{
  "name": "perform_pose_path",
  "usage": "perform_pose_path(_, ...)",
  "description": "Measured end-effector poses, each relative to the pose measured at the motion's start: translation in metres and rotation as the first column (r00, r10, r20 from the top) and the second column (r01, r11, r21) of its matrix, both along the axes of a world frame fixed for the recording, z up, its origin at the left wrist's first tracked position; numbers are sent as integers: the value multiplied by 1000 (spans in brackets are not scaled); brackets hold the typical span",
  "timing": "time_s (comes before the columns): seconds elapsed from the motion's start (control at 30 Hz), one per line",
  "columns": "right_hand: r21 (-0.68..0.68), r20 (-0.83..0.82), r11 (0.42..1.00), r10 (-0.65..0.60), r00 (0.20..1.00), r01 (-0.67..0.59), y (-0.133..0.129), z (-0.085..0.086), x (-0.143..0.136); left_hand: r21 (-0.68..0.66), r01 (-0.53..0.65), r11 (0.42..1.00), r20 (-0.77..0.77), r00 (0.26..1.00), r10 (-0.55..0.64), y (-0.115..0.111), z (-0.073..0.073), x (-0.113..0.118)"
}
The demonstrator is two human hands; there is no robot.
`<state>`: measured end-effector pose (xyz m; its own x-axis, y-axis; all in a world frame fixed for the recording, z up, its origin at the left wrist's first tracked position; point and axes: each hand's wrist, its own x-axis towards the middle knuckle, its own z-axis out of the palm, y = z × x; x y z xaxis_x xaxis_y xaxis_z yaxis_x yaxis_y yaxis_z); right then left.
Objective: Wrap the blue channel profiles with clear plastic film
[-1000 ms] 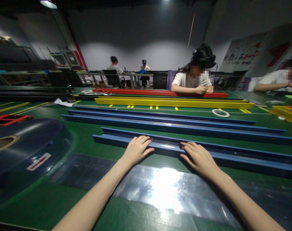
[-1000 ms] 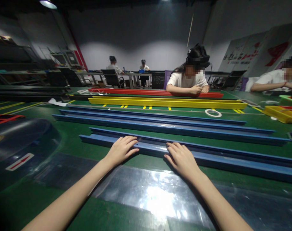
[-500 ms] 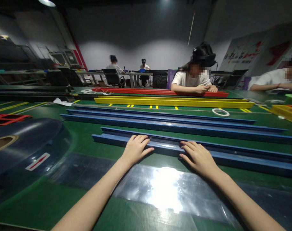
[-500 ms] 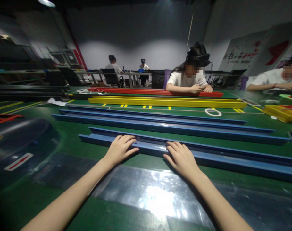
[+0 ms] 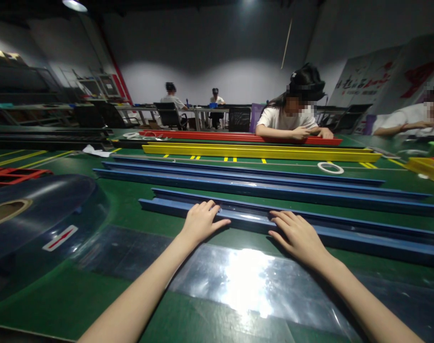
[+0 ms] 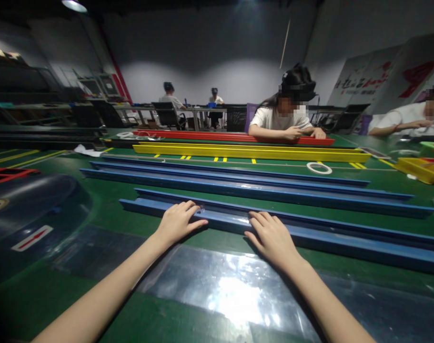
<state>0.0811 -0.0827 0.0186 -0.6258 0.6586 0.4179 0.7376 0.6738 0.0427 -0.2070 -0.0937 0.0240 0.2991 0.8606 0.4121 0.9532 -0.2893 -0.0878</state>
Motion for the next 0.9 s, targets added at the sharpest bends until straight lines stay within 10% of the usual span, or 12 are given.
perform_pose_path(0.9, 8, 41, 1000, -24, 999, 24, -2, 0, -1, -14, -37, 999, -23, 999, 37, 0, 1, 0)
